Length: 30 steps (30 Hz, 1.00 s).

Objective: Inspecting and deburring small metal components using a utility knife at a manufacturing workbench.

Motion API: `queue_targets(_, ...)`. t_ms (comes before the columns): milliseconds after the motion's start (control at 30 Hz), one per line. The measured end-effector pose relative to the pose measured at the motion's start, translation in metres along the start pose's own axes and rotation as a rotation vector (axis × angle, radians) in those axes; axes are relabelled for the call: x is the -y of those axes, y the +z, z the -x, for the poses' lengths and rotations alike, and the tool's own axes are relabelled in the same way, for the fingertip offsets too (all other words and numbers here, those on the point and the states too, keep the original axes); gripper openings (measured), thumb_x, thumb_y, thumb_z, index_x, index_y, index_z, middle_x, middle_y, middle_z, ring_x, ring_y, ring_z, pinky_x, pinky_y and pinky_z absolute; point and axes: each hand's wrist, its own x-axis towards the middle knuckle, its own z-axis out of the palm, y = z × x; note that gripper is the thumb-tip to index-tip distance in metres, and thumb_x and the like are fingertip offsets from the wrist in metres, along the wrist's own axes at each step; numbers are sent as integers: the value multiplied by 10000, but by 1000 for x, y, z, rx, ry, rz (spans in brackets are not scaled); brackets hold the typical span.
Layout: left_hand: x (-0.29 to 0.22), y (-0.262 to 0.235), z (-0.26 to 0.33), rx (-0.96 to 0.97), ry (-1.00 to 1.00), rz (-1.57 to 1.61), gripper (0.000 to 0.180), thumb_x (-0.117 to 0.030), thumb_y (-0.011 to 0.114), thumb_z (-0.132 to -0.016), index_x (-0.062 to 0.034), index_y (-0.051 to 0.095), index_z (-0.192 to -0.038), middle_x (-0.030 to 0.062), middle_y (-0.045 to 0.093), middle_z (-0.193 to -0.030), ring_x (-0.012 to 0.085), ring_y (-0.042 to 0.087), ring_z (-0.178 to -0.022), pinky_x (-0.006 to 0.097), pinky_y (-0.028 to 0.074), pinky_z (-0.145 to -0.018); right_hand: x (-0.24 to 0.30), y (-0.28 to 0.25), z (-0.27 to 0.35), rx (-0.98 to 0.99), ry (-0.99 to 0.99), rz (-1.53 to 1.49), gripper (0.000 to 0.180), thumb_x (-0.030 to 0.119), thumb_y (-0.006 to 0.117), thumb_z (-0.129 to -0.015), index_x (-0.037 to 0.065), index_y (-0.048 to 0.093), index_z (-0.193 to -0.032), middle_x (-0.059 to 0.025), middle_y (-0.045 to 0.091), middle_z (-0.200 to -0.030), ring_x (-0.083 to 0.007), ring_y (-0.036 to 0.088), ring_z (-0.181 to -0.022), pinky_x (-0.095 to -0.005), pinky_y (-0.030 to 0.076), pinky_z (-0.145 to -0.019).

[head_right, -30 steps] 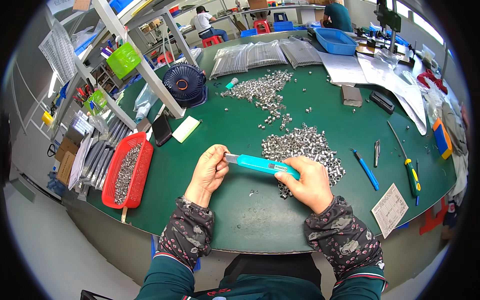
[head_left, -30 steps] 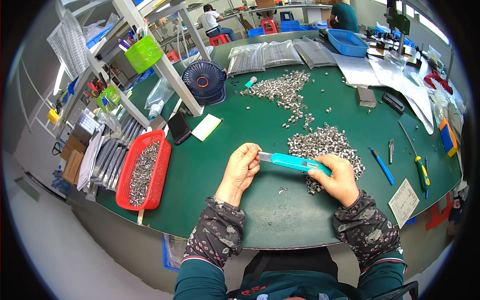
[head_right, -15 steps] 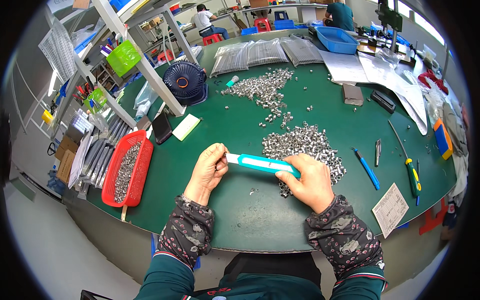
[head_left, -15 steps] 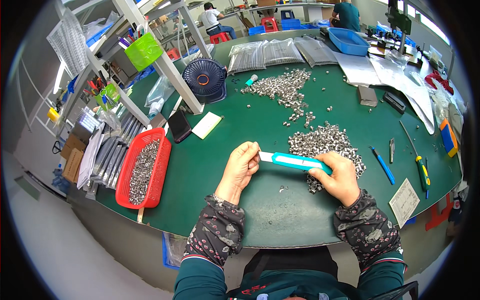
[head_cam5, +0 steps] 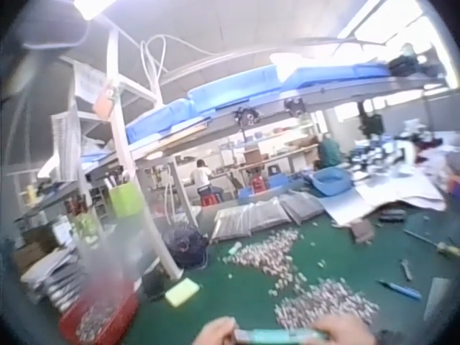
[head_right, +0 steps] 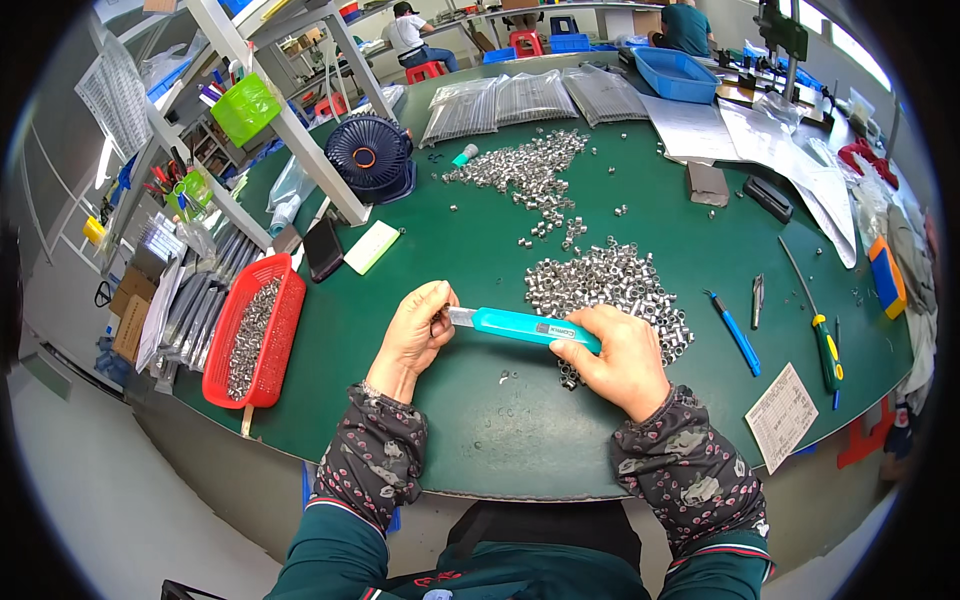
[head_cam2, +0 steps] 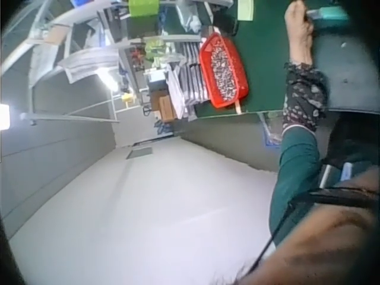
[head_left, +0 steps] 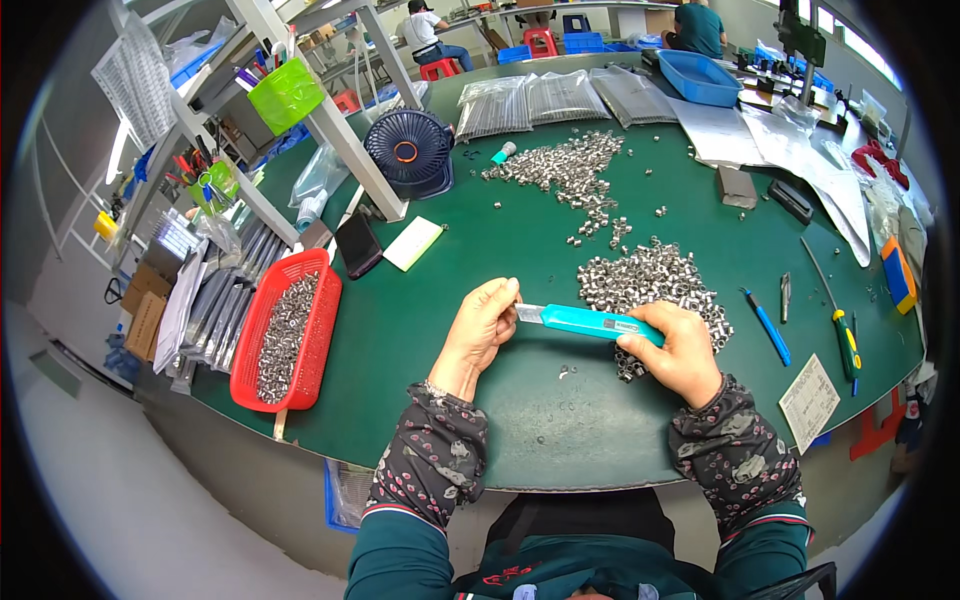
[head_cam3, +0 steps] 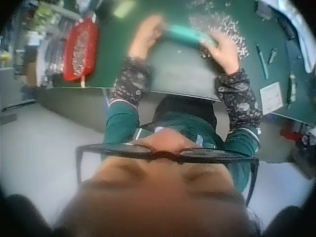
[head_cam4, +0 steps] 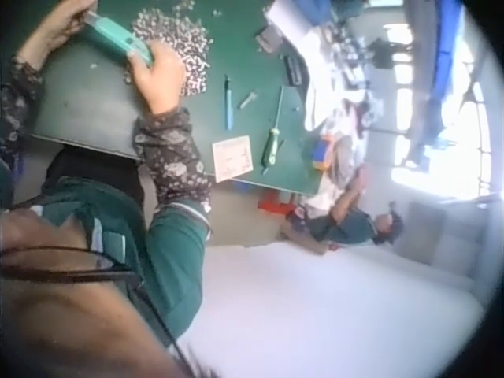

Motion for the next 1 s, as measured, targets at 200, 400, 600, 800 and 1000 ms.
queue_targets(200, -3, -4, 1, 31, -59, -74, 322, -272, 503, -879, -39, 477, -657, -28, 370, -527, 26, 283, -393, 158, 201, -334, 3, -3, -1, 21, -15, 4, 263, 258, 668, -688, 53, 637, -849, -89, 574, -704, -261, 569, -618, -354, 441, -559)
queue_targets(400, -8, -4, 2, 87, -184, -68, 322, -245, 514, -867, -50, 446, -619, -36, 357, -520, 26, 276, -383, 165, 195, -325, 5, -6, -1, -24, -90, 76, 275, 260, 677, -676, 57, 626, -854, -86, 540, -678, -260, 552, -592, -349, 427, -517)
queue_targets(600, -9, -5, 3, 130, -244, -91, 317, -238, 525, -856, -67, 435, -606, -40, 346, -489, 24, 259, -369, 169, 181, -325, 8, -10, -2, -92, -203, 148, 258, 200, 689, -647, 49, 599, -836, -84, 487, -649, -250, 517, -564, -333, 398, -499)
queue_targets(800, -10, -6, 2, 152, -282, -118, 292, -237, 547, -840, -67, 458, -620, -34, 368, -488, 25, 256, -369, 170, 174, -326, 13, -12, -3, -153, -291, 242, 265, 189, 693, -623, 61, 582, -827, -69, 462, -634, -244, 496, -546, -337, 374, -479)
queue_targets(1000, -9, -7, 2, 123, -291, -89, 255, -228, 557, -833, -58, 483, -659, -21, 392, -508, 27, 271, -381, 168, 168, -326, 18, -15, -5, -209, -404, 361, 259, 181, 695, -613, 63, 573, -808, -64, 438, -609, -243, 480, -534, -341, 364, -479)
